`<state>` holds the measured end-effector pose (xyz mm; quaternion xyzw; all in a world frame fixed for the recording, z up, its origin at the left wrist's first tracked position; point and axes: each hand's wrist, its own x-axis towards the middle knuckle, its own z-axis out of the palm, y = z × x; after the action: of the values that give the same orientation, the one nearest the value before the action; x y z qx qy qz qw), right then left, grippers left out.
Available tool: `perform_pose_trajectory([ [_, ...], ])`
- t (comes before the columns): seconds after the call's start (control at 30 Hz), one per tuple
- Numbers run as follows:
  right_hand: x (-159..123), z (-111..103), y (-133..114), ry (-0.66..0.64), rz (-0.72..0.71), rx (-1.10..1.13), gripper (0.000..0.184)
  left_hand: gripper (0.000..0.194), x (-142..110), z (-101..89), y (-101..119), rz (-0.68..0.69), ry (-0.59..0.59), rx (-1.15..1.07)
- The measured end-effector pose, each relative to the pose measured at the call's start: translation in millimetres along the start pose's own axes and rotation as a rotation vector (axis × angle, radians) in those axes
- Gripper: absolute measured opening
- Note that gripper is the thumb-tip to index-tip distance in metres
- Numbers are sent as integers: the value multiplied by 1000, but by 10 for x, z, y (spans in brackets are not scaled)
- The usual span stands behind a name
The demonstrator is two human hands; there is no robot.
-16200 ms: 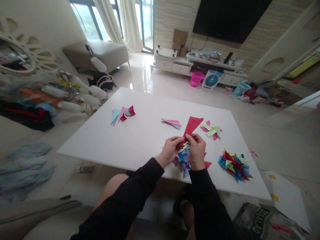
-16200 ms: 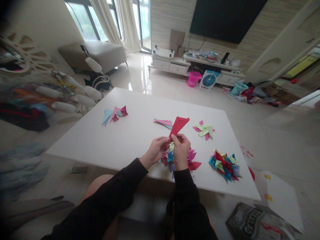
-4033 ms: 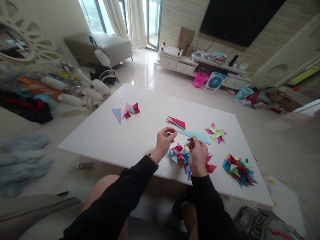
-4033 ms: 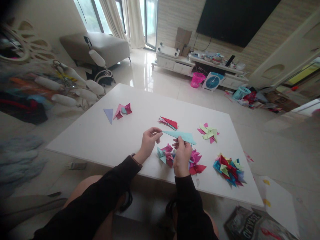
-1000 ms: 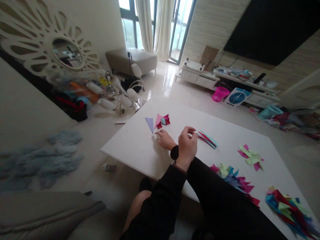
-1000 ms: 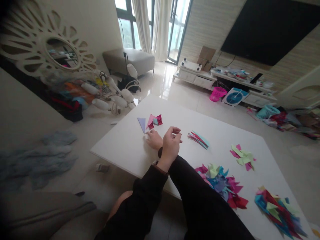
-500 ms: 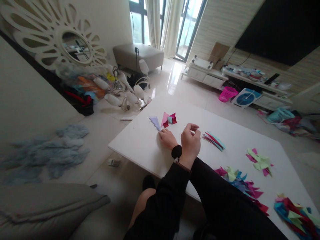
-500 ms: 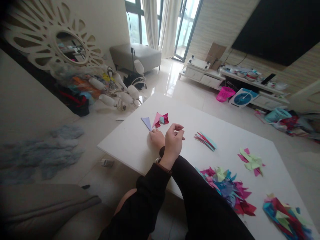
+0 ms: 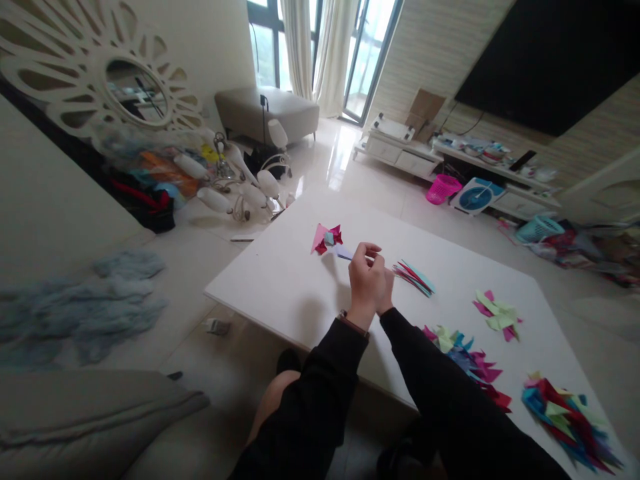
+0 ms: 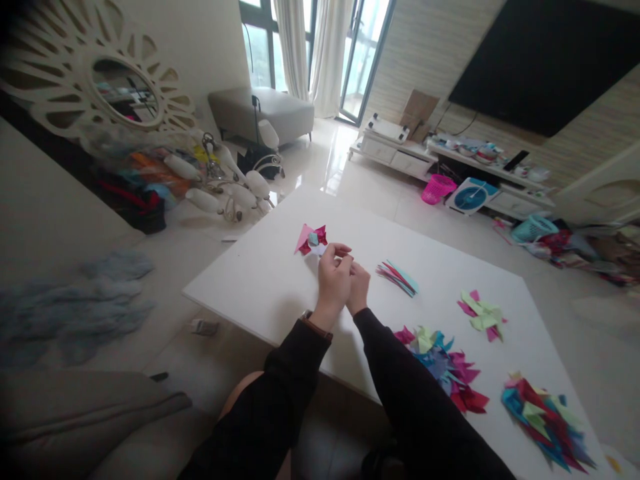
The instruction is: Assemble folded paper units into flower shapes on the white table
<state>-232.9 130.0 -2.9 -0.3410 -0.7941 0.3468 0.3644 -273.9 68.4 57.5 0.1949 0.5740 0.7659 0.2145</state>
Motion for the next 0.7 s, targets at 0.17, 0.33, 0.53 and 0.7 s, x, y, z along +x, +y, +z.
perform_pose_trajectory([
  [0.17,-338,-873,378,343,202,226,27,13,-52,74,-12,-94,-100,-21],
  [0.33,-806,-1414,410,560,323,383,28,18,-241,271,-167,-376,-467,98],
  [0.53,-969,-1469,275,463,334,436,27,24,-522,466,-261,-549,-649,-56],
  [0.7,-967,-1570,209,303,315,415,30,28,-512,558,-341,-450,-515,-198],
])
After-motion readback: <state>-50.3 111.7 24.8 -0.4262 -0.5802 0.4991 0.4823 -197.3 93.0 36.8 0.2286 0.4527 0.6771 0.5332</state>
